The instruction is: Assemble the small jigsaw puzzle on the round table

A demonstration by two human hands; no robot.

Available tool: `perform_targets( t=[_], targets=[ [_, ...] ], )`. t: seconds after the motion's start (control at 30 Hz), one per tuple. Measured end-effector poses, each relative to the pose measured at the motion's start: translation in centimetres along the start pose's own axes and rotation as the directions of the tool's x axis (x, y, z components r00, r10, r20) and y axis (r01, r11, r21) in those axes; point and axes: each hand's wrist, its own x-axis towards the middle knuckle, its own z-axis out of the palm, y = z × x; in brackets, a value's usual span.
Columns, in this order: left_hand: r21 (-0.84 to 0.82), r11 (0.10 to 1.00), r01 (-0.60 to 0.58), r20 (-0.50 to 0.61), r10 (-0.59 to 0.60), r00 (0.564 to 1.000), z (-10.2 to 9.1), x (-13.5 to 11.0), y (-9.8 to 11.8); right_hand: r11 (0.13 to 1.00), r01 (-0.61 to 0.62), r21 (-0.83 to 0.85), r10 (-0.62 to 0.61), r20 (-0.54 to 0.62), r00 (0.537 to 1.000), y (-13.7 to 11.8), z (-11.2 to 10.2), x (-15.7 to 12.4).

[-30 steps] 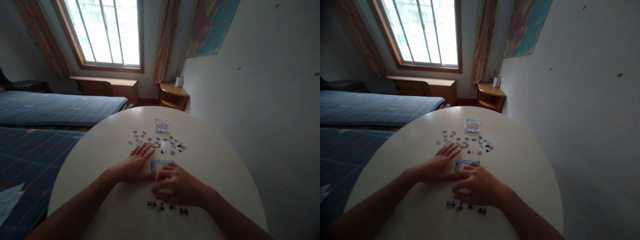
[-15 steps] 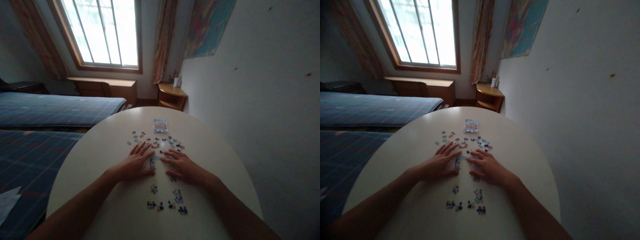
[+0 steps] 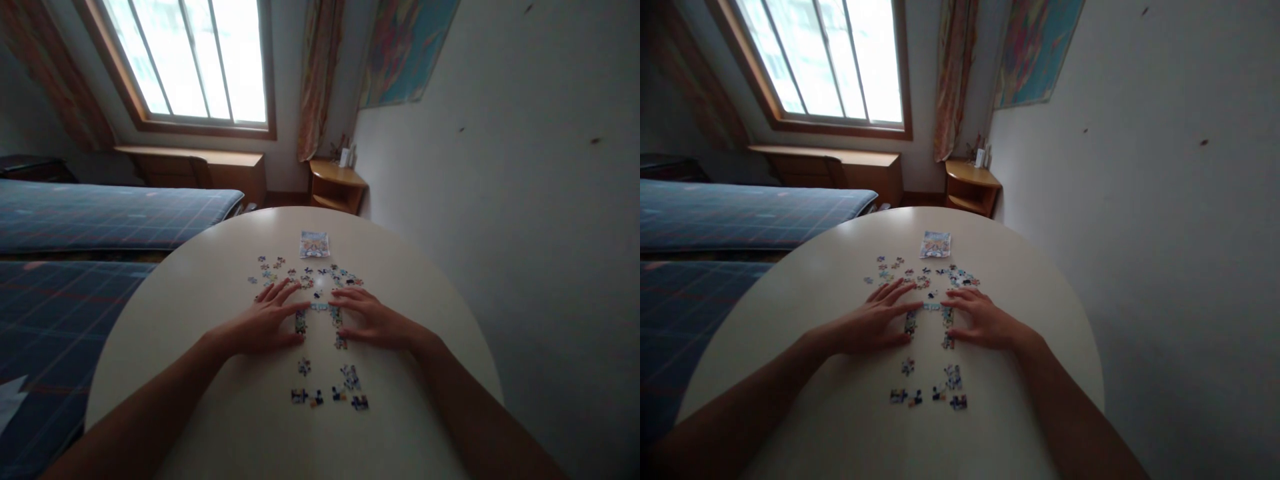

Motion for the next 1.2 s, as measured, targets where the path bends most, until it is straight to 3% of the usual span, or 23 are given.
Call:
perform_targets(
  t=[0.3, 0.47, 0.63, 0.77, 0.97, 1.2],
  targets=[
    [-0.001, 1.0, 0.016, 0.036, -0.016, 0.999, -1.0, -0.3, 1.6, 0.999, 0.003, 0.055, 0.001, -0.063, 0.998, 0.1, 0.2, -0.2],
    [-0.041, 0.999, -0.004, 0.13, 0.009, 0.991, -1.2, -1.3, 3.0, 0.998, -0.033, 0.044, 0.037, -0.077, 0.996, -0.3, -0.1, -0.6],
    [-0.055, 0.998, 0.021, 0.177, -0.011, 0.984, -1.3, -1.8, 2.9, 0.997, -0.076, -0.033, 0.075, -0.025, 0.997, -2.4, 0.4, -1.0],
    [-0.046, 0.998, 0.036, 0.216, -0.025, 0.976, -1.4, -1.8, 2.9, 0.998, -0.032, -0.059, 0.035, 0.036, 0.999, -5.2, 1.5, -1.0],
    [-0.058, 0.998, 0.002, 0.157, 0.007, 0.988, -0.7, -1.8, 3.1, 0.992, 0.097, -0.084, -0.097, 0.001, 0.995, -7.3, 3.3, -0.5],
    [-0.037, 0.999, 0.038, 0.137, -0.033, 0.99, -0.9, -1.5, 2.9, 0.986, 0.108, -0.127, -0.12, -0.096, 0.988, -6.2, 3.0, -0.6]
  ],
)
